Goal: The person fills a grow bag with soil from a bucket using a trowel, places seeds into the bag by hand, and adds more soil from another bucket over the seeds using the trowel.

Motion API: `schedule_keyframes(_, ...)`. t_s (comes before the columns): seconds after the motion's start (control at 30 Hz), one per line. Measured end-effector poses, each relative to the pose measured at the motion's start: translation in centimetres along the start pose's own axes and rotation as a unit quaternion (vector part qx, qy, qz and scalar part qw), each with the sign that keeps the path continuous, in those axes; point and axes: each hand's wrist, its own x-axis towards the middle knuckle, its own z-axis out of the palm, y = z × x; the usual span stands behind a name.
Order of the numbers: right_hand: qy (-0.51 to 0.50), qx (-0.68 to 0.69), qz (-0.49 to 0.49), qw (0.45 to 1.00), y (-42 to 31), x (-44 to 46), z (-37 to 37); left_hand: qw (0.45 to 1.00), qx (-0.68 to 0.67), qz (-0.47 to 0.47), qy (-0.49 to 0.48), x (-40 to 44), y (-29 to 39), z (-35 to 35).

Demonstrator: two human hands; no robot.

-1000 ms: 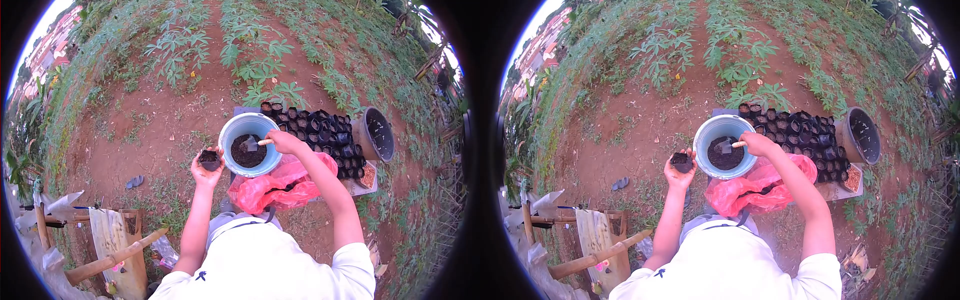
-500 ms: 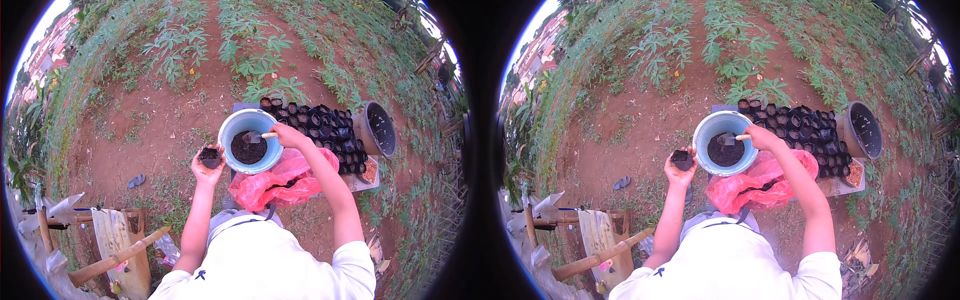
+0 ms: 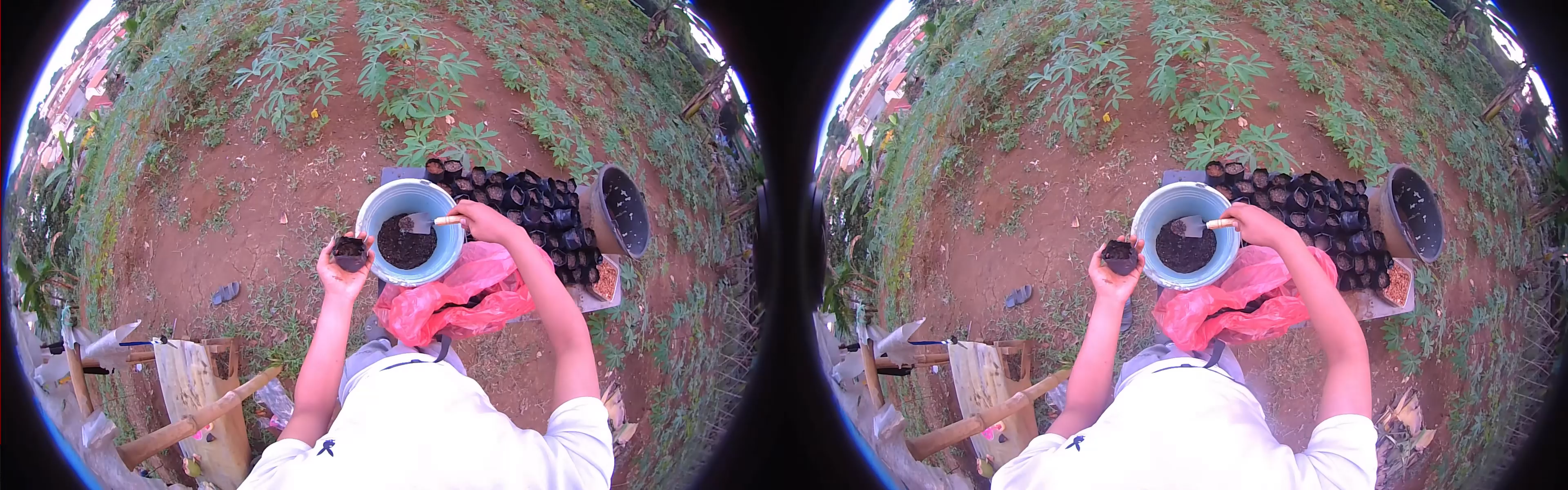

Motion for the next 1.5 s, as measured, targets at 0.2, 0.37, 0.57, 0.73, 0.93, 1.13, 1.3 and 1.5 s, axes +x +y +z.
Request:
schedule_keyframes(0.2,-0.002,-0.001,-0.039,0.999,-4.0,-1.1,-4.4,0.998,0.064,-0.001,-0.01,1.0,-1.9,1.4)
schedule_keyframes(0.37,-0.02,-0.002,-0.066,0.998,-6.8,-1.5,-7.4,0.995,0.098,-0.015,-0.007,1.7,-4.4,2.5)
schedule_keyframes(0.57,-0.062,-0.062,-0.106,0.991,-7.7,-1.6,-9.2,0.989,0.125,-0.009,0.083,1.9,-7.5,4.8)
schedule_keyframes(0.73,-0.076,-0.092,-0.128,0.985,-7.1,-1.8,-9.8,0.989,0.127,-0.007,0.08,1.5,-9.5,6.5)
schedule_keyframes(0.93,-0.09,-0.203,-0.148,0.964,-8.4,-2.1,-10.3,0.988,0.133,-0.018,0.08,1.7,-10.9,6.6)
schedule_keyframes(1.13,-0.021,-0.322,-0.262,0.909,-9.7,-2.9,-10.3,0.992,0.117,-0.015,0.051,1.7,-12.2,6.5)
schedule_keyframes(1.3,0.046,-0.335,-0.304,0.891,-9.9,-4.1,-11.4,0.994,0.101,-0.005,0.04,1.6,-13.0,7.0)
schedule_keyframes(1.5,0.084,-0.295,-0.289,0.907,-9.1,-6.1,-13.1,0.996,0.083,0.007,0.01,0.5,-13.5,7.5)
